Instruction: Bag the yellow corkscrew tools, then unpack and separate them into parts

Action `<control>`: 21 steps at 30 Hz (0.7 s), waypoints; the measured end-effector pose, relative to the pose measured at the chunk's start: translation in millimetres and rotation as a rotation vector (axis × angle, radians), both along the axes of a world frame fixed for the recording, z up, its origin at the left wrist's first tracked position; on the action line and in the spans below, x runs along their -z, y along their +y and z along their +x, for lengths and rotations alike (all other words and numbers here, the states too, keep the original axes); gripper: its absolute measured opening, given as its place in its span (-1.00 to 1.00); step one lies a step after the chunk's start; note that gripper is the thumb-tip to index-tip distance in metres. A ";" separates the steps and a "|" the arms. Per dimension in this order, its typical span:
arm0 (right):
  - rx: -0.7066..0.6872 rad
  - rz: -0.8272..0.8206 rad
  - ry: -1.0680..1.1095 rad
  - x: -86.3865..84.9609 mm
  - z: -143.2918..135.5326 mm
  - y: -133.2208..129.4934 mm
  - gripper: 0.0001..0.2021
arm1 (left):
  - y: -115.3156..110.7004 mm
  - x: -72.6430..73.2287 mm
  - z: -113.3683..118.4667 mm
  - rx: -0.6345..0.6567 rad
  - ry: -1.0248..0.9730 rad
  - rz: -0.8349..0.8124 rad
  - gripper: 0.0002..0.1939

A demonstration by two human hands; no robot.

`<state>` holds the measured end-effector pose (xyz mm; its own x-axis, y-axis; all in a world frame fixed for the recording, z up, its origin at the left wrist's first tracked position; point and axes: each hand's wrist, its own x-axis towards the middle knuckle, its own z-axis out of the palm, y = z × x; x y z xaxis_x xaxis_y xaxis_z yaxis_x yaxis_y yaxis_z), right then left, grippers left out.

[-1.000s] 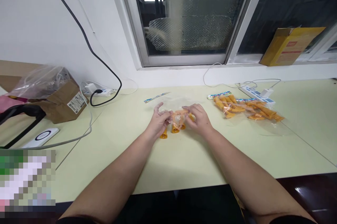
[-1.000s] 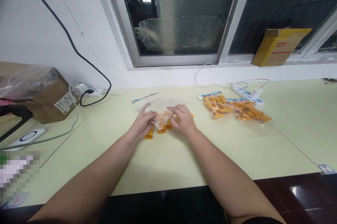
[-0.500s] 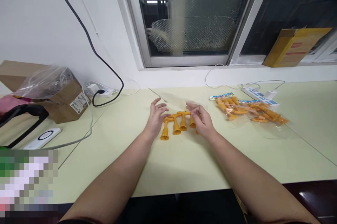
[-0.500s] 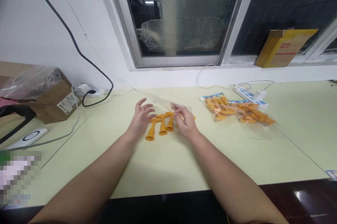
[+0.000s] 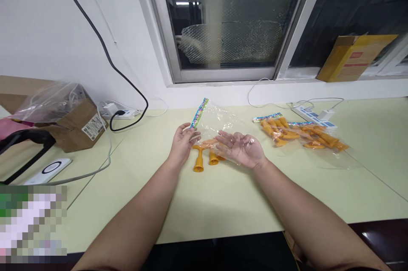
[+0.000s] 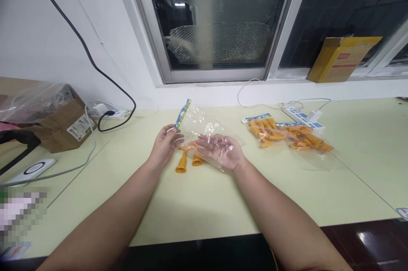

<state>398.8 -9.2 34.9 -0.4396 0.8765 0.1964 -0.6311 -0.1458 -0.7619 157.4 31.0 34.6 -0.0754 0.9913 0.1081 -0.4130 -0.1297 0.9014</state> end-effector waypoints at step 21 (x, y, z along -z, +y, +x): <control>-0.097 -0.059 0.059 -8.2 -8.8 -9.0 -0.40 | -12.9 -6.8 9.5 0.040 0.019 -0.024 -0.56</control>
<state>390.0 -18.2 43.2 -0.5121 0.8412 0.1737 -0.6550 -0.2516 -0.7125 166.9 18.2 41.4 -0.0336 0.9958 0.0857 -0.4000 -0.0920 0.9119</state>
